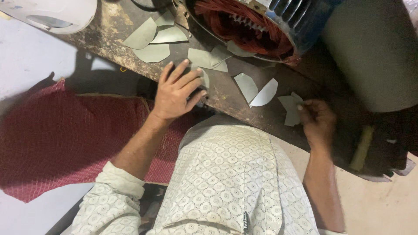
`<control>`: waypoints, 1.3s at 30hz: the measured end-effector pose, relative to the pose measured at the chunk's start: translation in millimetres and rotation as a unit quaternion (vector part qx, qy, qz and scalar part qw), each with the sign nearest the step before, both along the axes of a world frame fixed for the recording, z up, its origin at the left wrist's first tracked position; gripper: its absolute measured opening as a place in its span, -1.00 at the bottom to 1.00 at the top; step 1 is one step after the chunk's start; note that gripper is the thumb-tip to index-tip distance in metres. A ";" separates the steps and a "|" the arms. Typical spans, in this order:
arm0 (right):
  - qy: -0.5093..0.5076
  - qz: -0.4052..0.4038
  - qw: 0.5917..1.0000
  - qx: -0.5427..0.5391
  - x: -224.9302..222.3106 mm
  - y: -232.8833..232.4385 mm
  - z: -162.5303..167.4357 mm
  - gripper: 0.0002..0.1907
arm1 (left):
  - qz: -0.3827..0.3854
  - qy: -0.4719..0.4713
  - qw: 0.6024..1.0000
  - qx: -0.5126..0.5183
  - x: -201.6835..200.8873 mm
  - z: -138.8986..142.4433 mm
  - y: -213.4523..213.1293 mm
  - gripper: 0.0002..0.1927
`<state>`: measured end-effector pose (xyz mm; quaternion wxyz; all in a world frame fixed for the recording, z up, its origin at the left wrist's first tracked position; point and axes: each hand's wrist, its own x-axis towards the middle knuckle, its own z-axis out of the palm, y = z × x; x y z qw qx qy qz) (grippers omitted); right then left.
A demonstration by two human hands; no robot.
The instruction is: The person uses a knife to cut a piece of gray material on a workbench, then uses scissors to trim the edges of the cut piece. The person also handles a roll of gray material and a template.
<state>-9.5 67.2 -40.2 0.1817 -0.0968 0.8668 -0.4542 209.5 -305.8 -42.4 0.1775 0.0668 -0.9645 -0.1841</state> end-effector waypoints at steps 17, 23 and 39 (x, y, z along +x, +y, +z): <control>-0.007 0.023 0.998 -0.050 -2.6 3.5 -5.4 -0.83 | 0.041 -0.022 0.999 -0.011 -22.7 -8.7 2.2 -0.04; -0.004 0.003 1.000 -0.010 -3.9 7.7 -9.1 -0.85 | 0.072 -0.028 0.997 0.008 -14.5 -2.6 -12.3 -0.07; -0.008 -0.003 1.000 -0.025 -6.2 3.0 -6.6 -0.85 | 0.036 -0.028 0.999 0.001 -44.1 -0.3 15.1 0.02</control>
